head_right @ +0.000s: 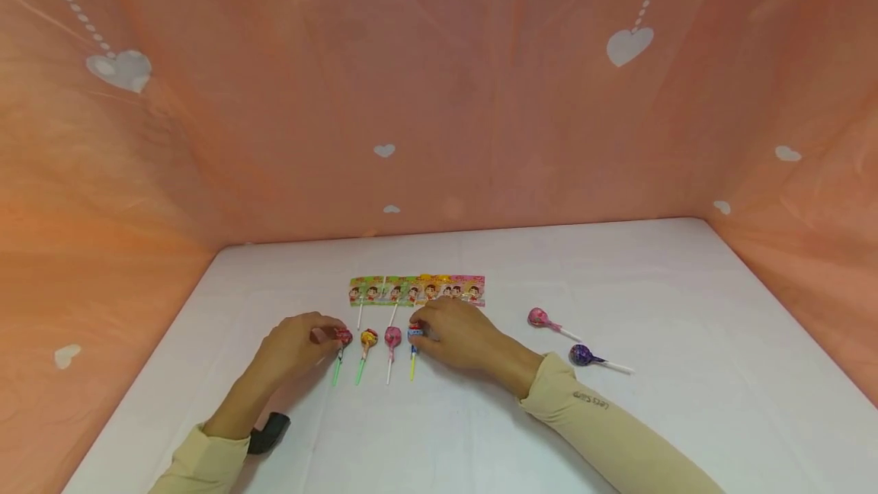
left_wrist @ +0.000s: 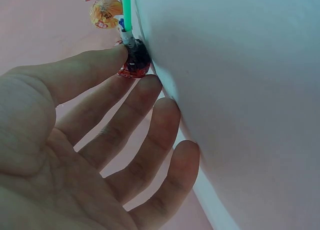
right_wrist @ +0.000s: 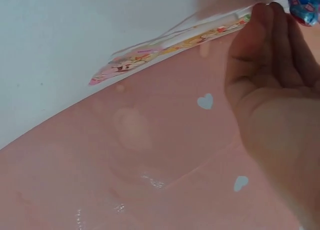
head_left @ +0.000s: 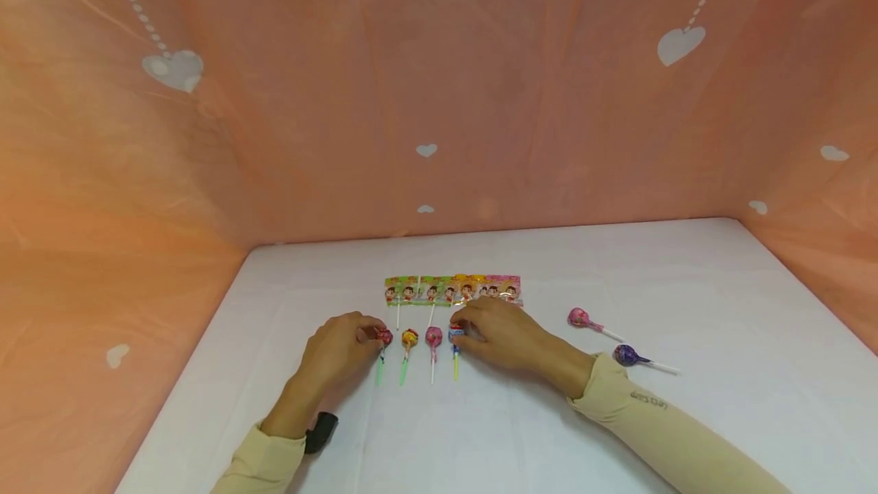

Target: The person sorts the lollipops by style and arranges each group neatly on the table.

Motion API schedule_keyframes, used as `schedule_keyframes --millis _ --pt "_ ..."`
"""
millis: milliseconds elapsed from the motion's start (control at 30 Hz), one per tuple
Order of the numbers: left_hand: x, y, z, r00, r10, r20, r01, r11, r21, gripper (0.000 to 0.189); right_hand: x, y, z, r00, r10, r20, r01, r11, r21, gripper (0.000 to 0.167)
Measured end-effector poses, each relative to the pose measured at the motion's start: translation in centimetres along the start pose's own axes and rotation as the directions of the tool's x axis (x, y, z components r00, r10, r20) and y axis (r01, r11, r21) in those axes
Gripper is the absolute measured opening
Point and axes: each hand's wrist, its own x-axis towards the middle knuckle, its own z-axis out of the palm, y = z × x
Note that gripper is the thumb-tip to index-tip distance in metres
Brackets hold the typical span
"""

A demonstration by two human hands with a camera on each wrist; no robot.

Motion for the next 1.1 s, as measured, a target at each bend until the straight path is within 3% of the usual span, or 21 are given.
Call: schedule_keyframes --millis 233,600,900,1100 --pt "0.0 0.0 0.0 1.000 0.001 0.010 -0.001 1.000 -0.016 0.019 -1.3 0.5 -0.1 0.999 0.037 -0.033 -0.039 0.997 -0.062 0.033" --pt "0.1 0.0 -0.1 1.000 -0.004 0.017 0.004 1.000 -0.007 0.020 -4.1 1.3 -1.0 0.997 -0.004 -0.071 -0.006 0.989 -0.145 0.034" --pt "0.3 0.4 -0.2 1.000 -0.002 0.025 0.002 1.000 0.000 0.021 -6.5 3.7 -2.8 0.993 -0.017 -0.117 -0.015 0.965 -0.263 0.030" --pt "-0.1 0.4 -0.4 0.999 -0.011 0.031 0.011 1.000 -0.006 0.021 -8.0 6.4 -4.3 0.986 -0.016 -0.165 -0.027 0.967 -0.253 0.026"
